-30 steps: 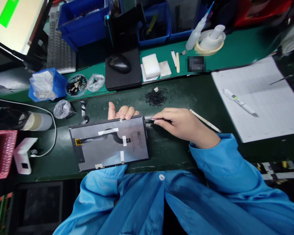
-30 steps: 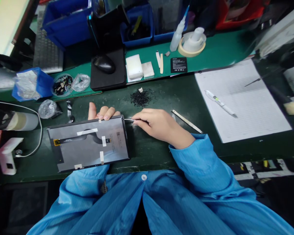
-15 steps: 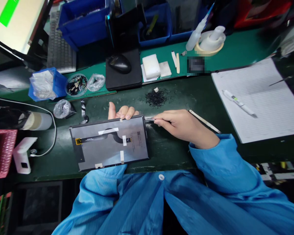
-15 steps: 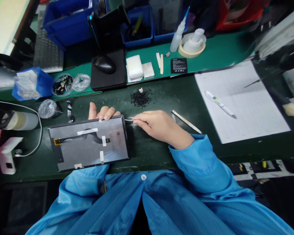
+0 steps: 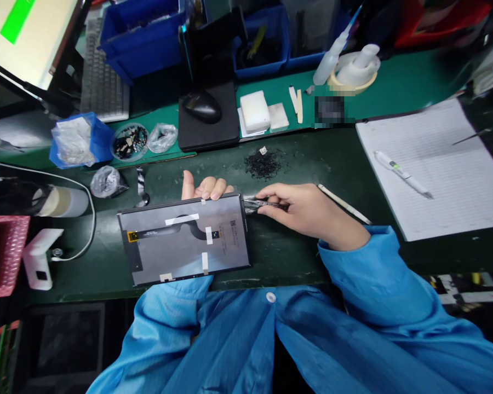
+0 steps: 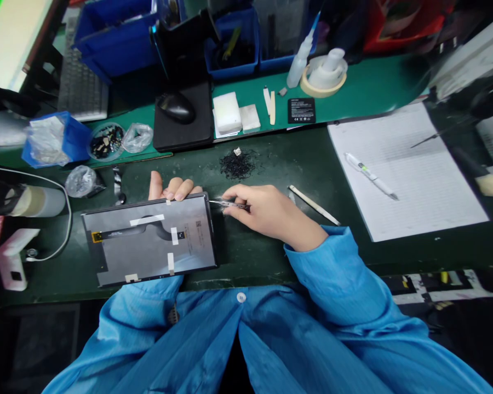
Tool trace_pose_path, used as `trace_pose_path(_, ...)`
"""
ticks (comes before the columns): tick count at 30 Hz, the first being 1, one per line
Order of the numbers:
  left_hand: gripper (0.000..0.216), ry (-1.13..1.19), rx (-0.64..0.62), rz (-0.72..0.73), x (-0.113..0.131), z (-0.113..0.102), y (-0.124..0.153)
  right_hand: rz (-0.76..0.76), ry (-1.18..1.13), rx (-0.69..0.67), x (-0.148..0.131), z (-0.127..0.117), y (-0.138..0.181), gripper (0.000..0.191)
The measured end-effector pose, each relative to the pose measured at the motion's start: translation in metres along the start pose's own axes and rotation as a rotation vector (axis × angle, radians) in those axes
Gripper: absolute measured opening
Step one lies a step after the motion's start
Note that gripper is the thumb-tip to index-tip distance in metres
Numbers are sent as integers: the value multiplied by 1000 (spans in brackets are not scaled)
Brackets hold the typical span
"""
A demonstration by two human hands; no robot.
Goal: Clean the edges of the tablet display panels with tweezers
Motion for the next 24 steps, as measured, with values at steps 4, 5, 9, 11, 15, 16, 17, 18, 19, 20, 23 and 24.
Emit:
trace_pose_path(4,64,-59,6,27,0,1,0,-62,16,13,-2,-2,-1,16)
trace_pose_path(5,64,-67,0,34,0,1,0,-73,35,10,-2,-3,-1,17)
trace_pose_path(9,65,-61,-1,35,0,1,0,-35,39,-10,-3,-3,0,19)
trace_pose_path(11,65,-31,-3,17,0,2,0,-8,-4,-9,-2,-2,1,17)
trace_pose_path(15,66,9,-4,-10,0,2,-1,-57,31,15,-3,-3,0,15)
trace_pose_path(16,66,1,6,-8,1,2,-1,-72,53,12,-3,-3,0,17)
trace_pose_path(17,66,-8,16,-3,1,1,-1,-78,70,5,-3,-3,-1,19)
trace_pose_path(18,66,-18,24,3,1,1,-1,-77,76,-3,-3,-3,-1,21)
trace_pose_path(19,65,-24,27,8,1,0,0,-67,74,-12,-3,-3,-1,22)
trace_pose_path(20,65,-27,25,11,0,0,0,-48,64,-17,-3,-3,0,21)
trace_pose_path(23,65,-19,2,11,0,-1,1,3,11,-8,-1,-1,1,19)
trace_pose_path(24,65,-11,-5,10,0,-1,1,2,4,-4,-1,-1,1,19)
Point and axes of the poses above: each hand's wrist, its own y-axis away from the middle knuckle, its own z-axis out of the palm, x = y × z, the point moved 2 cm from there along -y, towards the middle knuckle, and after that the axes turned 10 degrees about y, right-handed, at the moved point
